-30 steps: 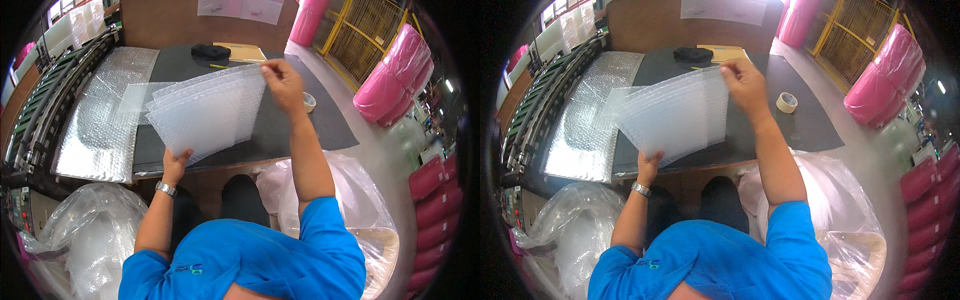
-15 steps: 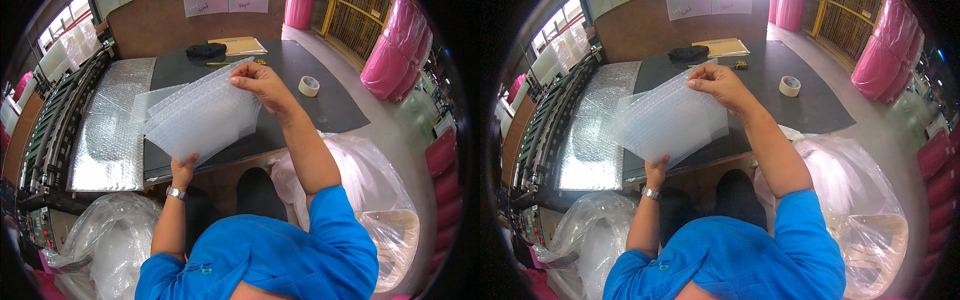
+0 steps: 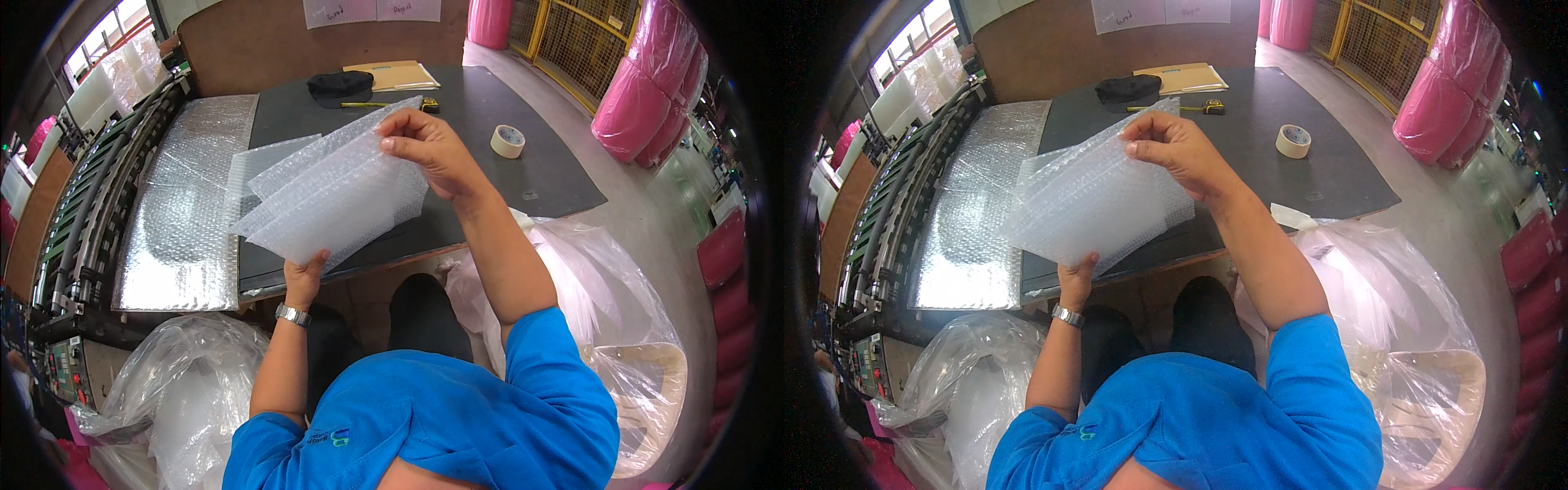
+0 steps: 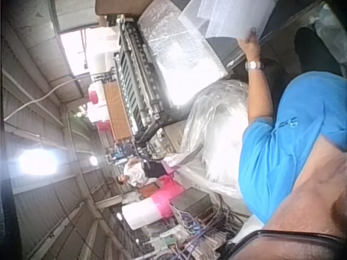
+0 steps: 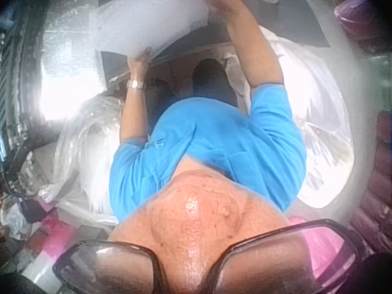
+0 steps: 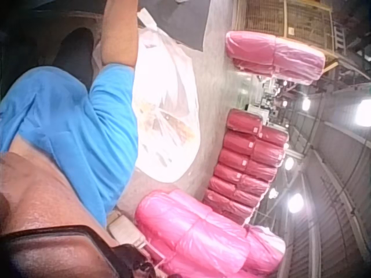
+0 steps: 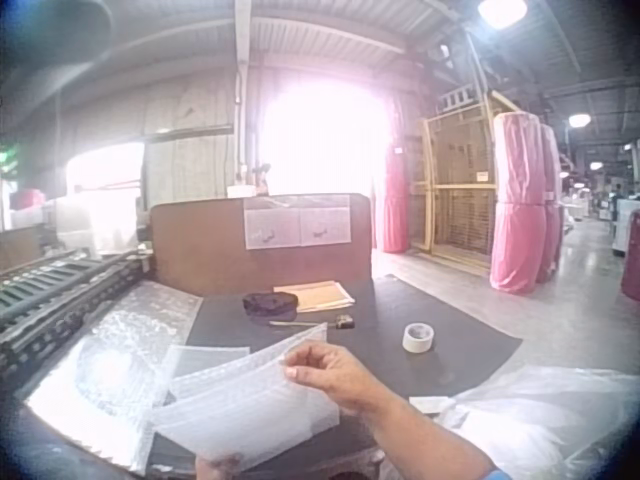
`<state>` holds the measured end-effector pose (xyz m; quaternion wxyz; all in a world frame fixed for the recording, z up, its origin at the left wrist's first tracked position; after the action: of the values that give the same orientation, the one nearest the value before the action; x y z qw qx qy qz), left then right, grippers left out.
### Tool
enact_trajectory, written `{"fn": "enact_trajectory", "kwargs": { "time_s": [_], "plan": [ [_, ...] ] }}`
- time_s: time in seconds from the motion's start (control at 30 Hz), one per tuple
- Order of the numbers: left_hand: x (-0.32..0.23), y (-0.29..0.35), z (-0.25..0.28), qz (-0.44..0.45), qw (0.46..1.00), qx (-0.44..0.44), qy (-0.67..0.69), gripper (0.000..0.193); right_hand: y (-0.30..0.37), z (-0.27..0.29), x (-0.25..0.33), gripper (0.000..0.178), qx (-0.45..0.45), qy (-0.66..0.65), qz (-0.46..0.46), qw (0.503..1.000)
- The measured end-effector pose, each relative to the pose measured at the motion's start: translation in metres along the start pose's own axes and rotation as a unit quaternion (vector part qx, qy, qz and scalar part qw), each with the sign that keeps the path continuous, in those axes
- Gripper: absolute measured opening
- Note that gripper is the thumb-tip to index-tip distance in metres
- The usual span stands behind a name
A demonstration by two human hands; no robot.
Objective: The person sits at a table and repeatedly picks up sheets of bubble wrap, aligns them, and stacks them into a pile. Another person occasionally walks by in the background.
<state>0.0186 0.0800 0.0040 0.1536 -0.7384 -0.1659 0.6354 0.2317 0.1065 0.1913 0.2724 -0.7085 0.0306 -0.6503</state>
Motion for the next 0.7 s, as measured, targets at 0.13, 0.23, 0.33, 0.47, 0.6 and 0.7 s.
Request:
{"fn": "enact_trajectory", "kwargs": {
  "time_s": [0.13, 0.23, 0.33, 0.47, 0.6, 0.7],
  "plan": [
    [-0.001, 0.001, 0.002, 0.005, 1.0, -0.002, -0.002, 0.031, 0.002, -0.003, 0.002, 0.013, -0.004, -0.004, 0.009, 1.0],
    [-0.002, 0.0, 0.002, -0.02, 0.998, 0.007, -0.056, 0.029, 0.002, -0.003, -0.001, 0.013, -0.013, -0.001, 0.009, 1.0],
    [-0.003, 0.0, 0.0, -0.01, 1.0, -0.006, -0.005, 0.027, 0.004, -0.002, -0.003, 0.016, -0.006, -0.008, 0.004, 1.0],
    [-0.003, 0.001, -0.002, 0.006, 1.0, 0.001, -0.003, 0.029, 0.006, -0.001, -0.001, 0.015, -0.009, -0.007, 0.013, 1.0],
    [-0.001, -0.002, 0.0, -0.011, 0.999, 0.022, -0.04, 0.035, 0.009, -0.001, 0.003, 0.018, -0.026, 0.002, 0.01, 1.0],
    [-0.011, -0.003, -0.001, -0.009, 0.998, -0.024, 0.052, 0.041, 0.012, 0.015, 0.007, 0.032, -0.111, 0.08, 0.062, 0.989]
  ]
}}
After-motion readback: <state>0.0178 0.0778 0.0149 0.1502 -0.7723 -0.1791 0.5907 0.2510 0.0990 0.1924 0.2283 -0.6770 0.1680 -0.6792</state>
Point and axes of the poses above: each hand's wrist, its own y-axis away from the middle knuckle, its own z-axis out of the back of the hand, x = y × z, the point moved 8 cm from there along -y, towards the middle knuckle, and after that the axes turned 8 degrees about y, right-handed, at the moved point
